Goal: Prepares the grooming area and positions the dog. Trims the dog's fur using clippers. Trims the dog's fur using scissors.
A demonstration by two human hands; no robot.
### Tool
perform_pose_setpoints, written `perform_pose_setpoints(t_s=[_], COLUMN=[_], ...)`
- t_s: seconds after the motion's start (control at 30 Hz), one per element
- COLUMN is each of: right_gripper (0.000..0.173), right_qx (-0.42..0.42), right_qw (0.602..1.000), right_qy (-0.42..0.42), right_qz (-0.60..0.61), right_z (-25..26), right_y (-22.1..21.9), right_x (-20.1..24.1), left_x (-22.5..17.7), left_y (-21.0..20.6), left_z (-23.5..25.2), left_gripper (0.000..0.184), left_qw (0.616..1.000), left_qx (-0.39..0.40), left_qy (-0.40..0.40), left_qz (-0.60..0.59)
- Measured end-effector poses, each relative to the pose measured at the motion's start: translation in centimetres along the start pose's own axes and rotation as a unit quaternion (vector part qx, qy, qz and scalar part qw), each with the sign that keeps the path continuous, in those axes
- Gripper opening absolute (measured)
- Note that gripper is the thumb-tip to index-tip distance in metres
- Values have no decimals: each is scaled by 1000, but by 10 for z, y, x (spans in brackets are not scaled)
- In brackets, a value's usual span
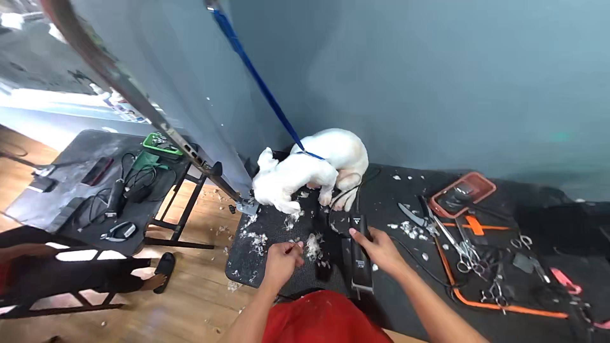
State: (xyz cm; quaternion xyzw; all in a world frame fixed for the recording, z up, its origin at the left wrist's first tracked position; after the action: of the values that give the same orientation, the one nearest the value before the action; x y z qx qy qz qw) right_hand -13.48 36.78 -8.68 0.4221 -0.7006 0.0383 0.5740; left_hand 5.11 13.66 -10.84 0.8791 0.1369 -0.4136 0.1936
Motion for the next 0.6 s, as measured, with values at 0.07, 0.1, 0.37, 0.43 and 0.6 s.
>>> perform_pose_setpoints(t_s=[0.07,0.1,0.37,0.43,0.6], right_gripper=[55,60,77,76,66], right_qx=[26,43,132,104,-70], right_qw=[996,990,935,939,962], right_qy=[-50,-72,-181,-176,-139], right_qz=[-74,-117,-273,-276,-223], right_z=[8,14,52,60,43], right_y=[11,17,57,67,72], right_x=[-28,-42,-113,-113,-115], left_x=[10,8,-105,-125,-146], left_y=[9,18,53,47,37], left_z=[-3,-4,-9,4,19], left_gripper=[43,35,62,58,53], left_qw=[991,977,723,674,637], left_qx=[-64,-104,-274,-265,-227], left_qy=[-12,-51,-416,-463,-506], left_qz=[113,176,479,510,535])
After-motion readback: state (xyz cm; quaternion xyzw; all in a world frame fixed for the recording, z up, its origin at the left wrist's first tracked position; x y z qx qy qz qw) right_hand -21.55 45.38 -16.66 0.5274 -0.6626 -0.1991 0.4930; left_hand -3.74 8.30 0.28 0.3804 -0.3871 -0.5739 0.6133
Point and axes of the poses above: each hand's wrist, its own z-axis towards the middle knuckle, its own y-axis out of the back of the hand, x = y × z, the point moved 7 cm from there along z, towards the middle knuckle, and after that the axes turned 5 degrees about y, right-handed, at the moved point
